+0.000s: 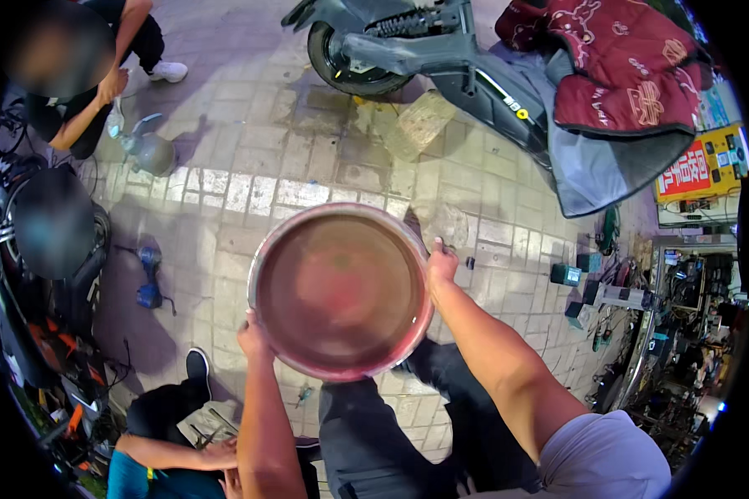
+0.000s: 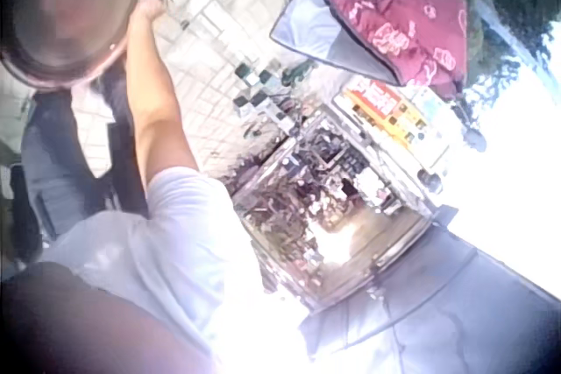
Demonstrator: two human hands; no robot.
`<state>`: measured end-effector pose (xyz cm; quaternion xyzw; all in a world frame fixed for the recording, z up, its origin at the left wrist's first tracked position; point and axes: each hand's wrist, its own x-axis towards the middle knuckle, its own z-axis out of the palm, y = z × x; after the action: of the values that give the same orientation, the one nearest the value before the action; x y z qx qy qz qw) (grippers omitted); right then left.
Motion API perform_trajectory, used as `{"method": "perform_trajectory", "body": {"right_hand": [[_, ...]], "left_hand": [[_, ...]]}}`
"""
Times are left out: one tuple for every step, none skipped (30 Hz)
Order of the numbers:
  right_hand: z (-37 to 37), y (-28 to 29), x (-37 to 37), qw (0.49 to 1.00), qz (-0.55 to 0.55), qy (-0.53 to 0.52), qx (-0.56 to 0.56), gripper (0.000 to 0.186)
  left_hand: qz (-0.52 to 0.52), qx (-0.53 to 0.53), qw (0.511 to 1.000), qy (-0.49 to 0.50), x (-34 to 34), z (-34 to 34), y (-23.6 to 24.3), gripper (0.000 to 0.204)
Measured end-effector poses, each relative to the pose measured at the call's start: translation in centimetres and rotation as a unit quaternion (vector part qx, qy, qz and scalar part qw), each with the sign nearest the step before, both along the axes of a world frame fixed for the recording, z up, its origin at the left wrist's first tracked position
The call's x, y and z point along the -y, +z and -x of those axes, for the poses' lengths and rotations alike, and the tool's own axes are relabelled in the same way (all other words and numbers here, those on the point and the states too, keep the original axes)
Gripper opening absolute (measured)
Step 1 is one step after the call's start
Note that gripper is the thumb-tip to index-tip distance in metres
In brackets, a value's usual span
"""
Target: The person inflates a scooter tire using a pressure gauge, then uses a spray bottle to apply liquid to the tire valve area. Finally, they place a basin under the tire to catch drips.
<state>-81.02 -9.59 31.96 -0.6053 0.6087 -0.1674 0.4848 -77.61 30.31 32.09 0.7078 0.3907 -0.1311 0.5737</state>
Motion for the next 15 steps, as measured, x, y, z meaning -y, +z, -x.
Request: {"method": "perform_trajectory", "body": {"right_hand": [[-1.8, -1.7, 0.6, 0.999, 0.036, 0.022, -0.023, 0.042], [-4.1, -2.9, 0.7, 0.998, 0.030, 0.029, -0.037, 0.042], [-6.3, -3.7, 0.6, 0.998, 0.025, 0.036, -0.054, 0.042], [-7.6, -4.1, 0.0, 0.996, 0.017, 0.045, -0.071, 0.042], [-9.8, -4.1, -0.7, 0.999, -0.016, 0.013, -0.046, 0.042], [-11.4, -5.7, -0.3, 0.998, -0.026, 0.021, -0.046, 0.042], [-12.9, -7.4, 0.2, 0.998, -0.036, 0.027, -0.046, 0.042], [-13.2, -8.9, 0.0, 0.997, -0.044, 0.026, -0.054, 0.042], [-14.8, -9.3, 0.0, 0.997, -0.038, 0.004, -0.070, 0.044], [-14.8, -11.3, 0.5, 0.997, -0.008, 0.026, -0.070, 0.043], [-16.4, -11.5, 0.7, 0.997, -0.042, 0.015, -0.067, 0.043], [-17.4, -11.3, 0.9, 0.995, -0.071, -0.005, -0.067, 0.043], [-18.0, -12.5, 1.1, 0.995, -0.054, 0.002, -0.089, 0.042], [-18.5, -13.5, 1.0, 0.993, -0.038, 0.006, -0.109, 0.042], [-19.0, -14.4, 1.0, 0.991, -0.022, 0.010, -0.130, 0.042]], "left_hand": [[0.009, -0.002, 1.000, -0.021, 0.1, -2.3, -1.0, 0.051], [-0.015, -0.018, 0.999, -0.025, 0.4, -4.9, -1.5, 0.051], [-0.038, -0.038, 0.998, -0.030, 0.9, -7.5, -1.9, 0.051], [-0.064, -0.057, 0.996, -0.034, 0.8, -9.0, -2.4, 0.051], [-0.068, -0.053, 0.996, -0.035, 0.4, -10.9, -3.4, 0.051], [-0.064, -0.049, 0.996, -0.044, 0.3, -12.9, -5.1, 0.051], [-0.059, -0.044, 0.996, -0.054, 0.1, -14.7, -6.8, 0.051], [-0.062, -0.056, 0.994, -0.064, -0.4, -15.8, -8.1, 0.051], [-0.062, -0.057, 0.994, -0.065, 0.0, -17.4, -9.4, 0.051], [-0.061, -0.058, 0.994, -0.067, 0.4, -19.1, -10.9, 0.052], [-0.055, -0.060, 0.994, -0.068, 0.7, -20.4, -11.7, 0.050], [-0.054, -0.061, 0.994, -0.068, 1.2, -21.5, -12.8, 0.050], [-0.054, -0.062, 0.994, -0.069, 1.7, -22.5, -13.7, 0.050], [-0.053, -0.062, 0.994, -0.072, 1.6, -23.4, -15.0, 0.049], [-0.046, -0.054, 0.995, -0.072, 1.3, -23.8, -16.4, 0.050]]}}
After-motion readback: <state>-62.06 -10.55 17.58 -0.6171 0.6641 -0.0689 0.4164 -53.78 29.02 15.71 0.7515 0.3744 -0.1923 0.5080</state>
